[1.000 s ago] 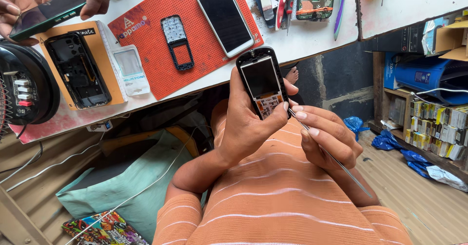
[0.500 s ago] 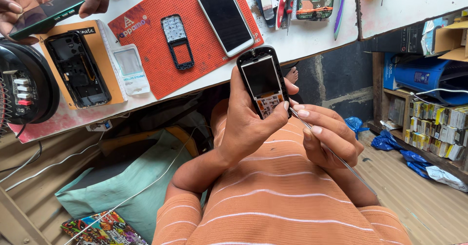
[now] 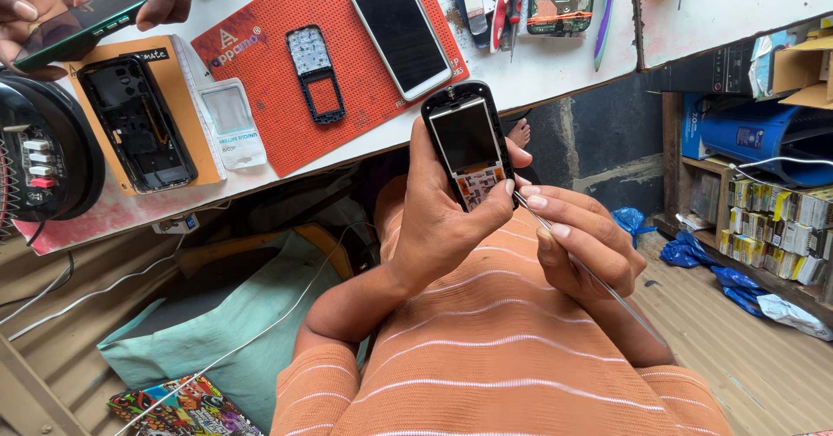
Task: The person sits on the floor and organizes small parts into a plastic container before moving to a workbench. They then clean a keypad with a toothbrush and screwdriver, and install it into a feature phone chassis.
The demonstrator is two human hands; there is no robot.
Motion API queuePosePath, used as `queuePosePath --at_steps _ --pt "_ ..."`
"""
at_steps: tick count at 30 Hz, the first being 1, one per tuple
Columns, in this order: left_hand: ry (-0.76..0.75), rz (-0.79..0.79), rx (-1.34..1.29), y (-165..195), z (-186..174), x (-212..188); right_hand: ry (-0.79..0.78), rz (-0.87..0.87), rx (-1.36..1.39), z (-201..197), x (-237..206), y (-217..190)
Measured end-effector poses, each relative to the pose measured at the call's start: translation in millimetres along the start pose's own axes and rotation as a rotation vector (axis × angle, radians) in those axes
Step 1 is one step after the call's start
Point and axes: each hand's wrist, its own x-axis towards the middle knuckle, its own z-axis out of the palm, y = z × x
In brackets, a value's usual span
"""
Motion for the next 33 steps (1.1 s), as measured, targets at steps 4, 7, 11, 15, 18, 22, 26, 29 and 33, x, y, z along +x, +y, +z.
queuePosePath --at_steps 4,7,11,15,18,22,26,29,33 --pt "0.0 0.003 0.011 0 0 1 -0.005 -0.004 -0.003 1 0 2" --pt "0.005 0.01 0.02 0 0 1 -0.021 -0.033 0.014 0 1 4" --pt "0.002 -0.006 -0.002 0 -1 1 -0.043 -0.087 0.007 -1 2 5" --pt "-0.044 0.022 0.004 0 -4 2 -0.052 -0.088 -0.014 1 3 5" --pt "-0.048 -0.01 -0.031 -2 -6 3 0.0 -0.084 0.018 2 2 5" --pt "-0.073 -0.036 -0.038 -3 -8 4 -0.011 0.069 0.113 0 -3 2" --pt "-0.075 -0.029 -0.052 -5 -8 5 0.046 0.124 0.15 -1 -9 0" --pt "-0.085 -0.06 -0.044 -5 -8 6 0.018 0.108 0.133 -3 -10 1" --pt "-0.099 -0.09 -0.124 -4 -8 6 0.017 0.062 0.08 -5 -9 2"
